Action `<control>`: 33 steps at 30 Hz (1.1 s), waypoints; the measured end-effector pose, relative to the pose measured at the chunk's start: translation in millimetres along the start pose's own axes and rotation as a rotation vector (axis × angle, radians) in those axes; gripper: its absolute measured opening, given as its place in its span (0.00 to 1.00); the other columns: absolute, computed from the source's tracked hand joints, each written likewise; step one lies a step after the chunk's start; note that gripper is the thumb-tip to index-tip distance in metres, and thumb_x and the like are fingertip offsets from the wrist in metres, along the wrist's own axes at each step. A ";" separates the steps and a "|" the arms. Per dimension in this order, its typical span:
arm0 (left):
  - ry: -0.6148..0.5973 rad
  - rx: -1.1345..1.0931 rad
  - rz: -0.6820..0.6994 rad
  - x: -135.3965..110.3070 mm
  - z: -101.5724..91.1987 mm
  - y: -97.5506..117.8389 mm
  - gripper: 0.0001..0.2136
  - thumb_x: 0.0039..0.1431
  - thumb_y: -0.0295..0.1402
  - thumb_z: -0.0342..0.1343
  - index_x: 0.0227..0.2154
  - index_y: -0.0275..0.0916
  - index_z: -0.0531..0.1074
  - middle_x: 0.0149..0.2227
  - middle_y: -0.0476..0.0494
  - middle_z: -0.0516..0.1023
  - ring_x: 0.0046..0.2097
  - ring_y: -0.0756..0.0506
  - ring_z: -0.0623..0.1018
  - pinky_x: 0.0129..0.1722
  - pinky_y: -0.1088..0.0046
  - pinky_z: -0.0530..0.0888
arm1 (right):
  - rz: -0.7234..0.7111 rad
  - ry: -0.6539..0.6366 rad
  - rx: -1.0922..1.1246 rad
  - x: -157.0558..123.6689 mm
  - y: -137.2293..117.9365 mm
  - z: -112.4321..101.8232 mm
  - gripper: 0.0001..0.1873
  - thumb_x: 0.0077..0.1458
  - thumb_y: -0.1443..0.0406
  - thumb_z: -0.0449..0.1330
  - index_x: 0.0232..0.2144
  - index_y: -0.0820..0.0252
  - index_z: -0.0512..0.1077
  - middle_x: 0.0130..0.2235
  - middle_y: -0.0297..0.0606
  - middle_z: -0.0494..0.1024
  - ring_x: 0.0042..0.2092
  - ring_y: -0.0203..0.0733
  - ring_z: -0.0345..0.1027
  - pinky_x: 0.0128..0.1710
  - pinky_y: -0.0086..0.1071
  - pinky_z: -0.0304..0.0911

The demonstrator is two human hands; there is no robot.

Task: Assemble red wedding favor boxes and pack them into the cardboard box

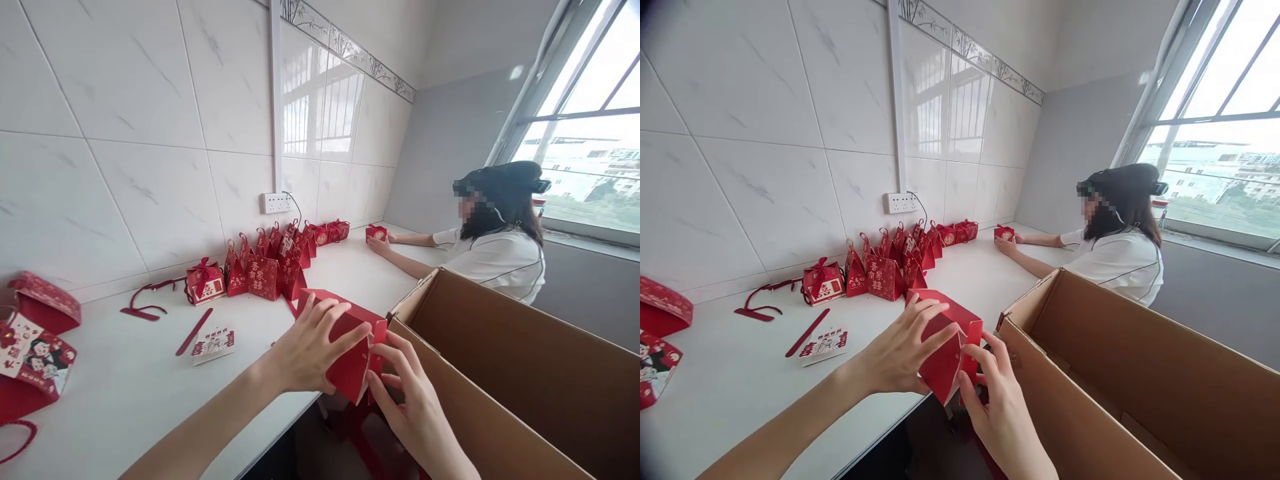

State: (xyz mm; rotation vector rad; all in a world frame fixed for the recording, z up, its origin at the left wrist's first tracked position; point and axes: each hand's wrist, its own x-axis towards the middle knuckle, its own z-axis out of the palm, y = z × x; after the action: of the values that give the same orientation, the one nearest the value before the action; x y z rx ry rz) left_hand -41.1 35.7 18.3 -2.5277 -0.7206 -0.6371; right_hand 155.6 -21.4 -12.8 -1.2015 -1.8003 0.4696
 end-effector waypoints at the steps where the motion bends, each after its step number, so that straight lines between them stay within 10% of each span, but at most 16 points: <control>1: -0.049 0.010 0.010 7.2 -2.0 2.9 0.60 0.36 0.51 0.67 0.65 0.43 0.32 0.56 0.27 0.59 0.54 0.29 0.65 0.52 0.37 0.63 | 0.027 0.030 0.014 -1.2 2.3 0.0 0.13 0.61 0.59 0.52 0.48 0.49 0.66 0.58 0.40 0.60 0.39 0.35 0.74 0.30 0.27 0.76; 10: -0.099 -0.190 -0.122 28.4 7.6 20.7 0.60 0.36 0.50 0.67 0.65 0.44 0.32 0.59 0.29 0.56 0.58 0.27 0.61 0.54 0.40 0.62 | 0.183 0.258 0.091 -6.1 18.7 -26.8 0.16 0.59 0.54 0.51 0.41 0.57 0.70 0.29 0.35 0.76 0.22 0.32 0.68 0.20 0.22 0.67; 19: -0.086 -0.203 -0.135 28.5 23.5 17.4 0.55 0.40 0.50 0.65 0.65 0.44 0.35 0.59 0.30 0.55 0.58 0.28 0.60 0.54 0.39 0.61 | -0.015 0.383 -0.541 -5.5 16.9 -26.5 0.19 0.62 0.56 0.48 0.38 0.56 0.77 0.38 0.44 0.72 0.33 0.40 0.70 0.26 0.31 0.70; 29: -0.270 -0.096 -0.016 48.2 25.3 50.4 0.53 0.37 0.50 0.68 0.64 0.45 0.43 0.62 0.30 0.56 0.59 0.28 0.60 0.53 0.31 0.57 | 0.234 0.112 -0.452 -15.1 29.4 -40.1 0.12 0.58 0.59 0.52 0.39 0.52 0.75 0.31 0.34 0.79 0.28 0.38 0.73 0.26 0.26 0.67; 33: -0.293 -0.135 0.004 30.8 36.3 61.4 0.57 0.35 0.53 0.66 0.65 0.46 0.38 0.64 0.30 0.53 0.59 0.28 0.59 0.53 0.32 0.58 | 0.402 -0.032 -0.275 -24.8 28.5 -34.7 0.16 0.57 0.63 0.48 0.23 0.55 0.72 0.18 0.30 0.74 0.19 0.36 0.68 0.21 0.25 0.63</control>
State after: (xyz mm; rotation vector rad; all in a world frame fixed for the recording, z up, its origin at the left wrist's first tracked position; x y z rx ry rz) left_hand 28.7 18.7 -11.3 -2.7811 -0.7943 -0.3252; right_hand 203.0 -35.6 -26.3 -1.7716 -1.6888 0.4781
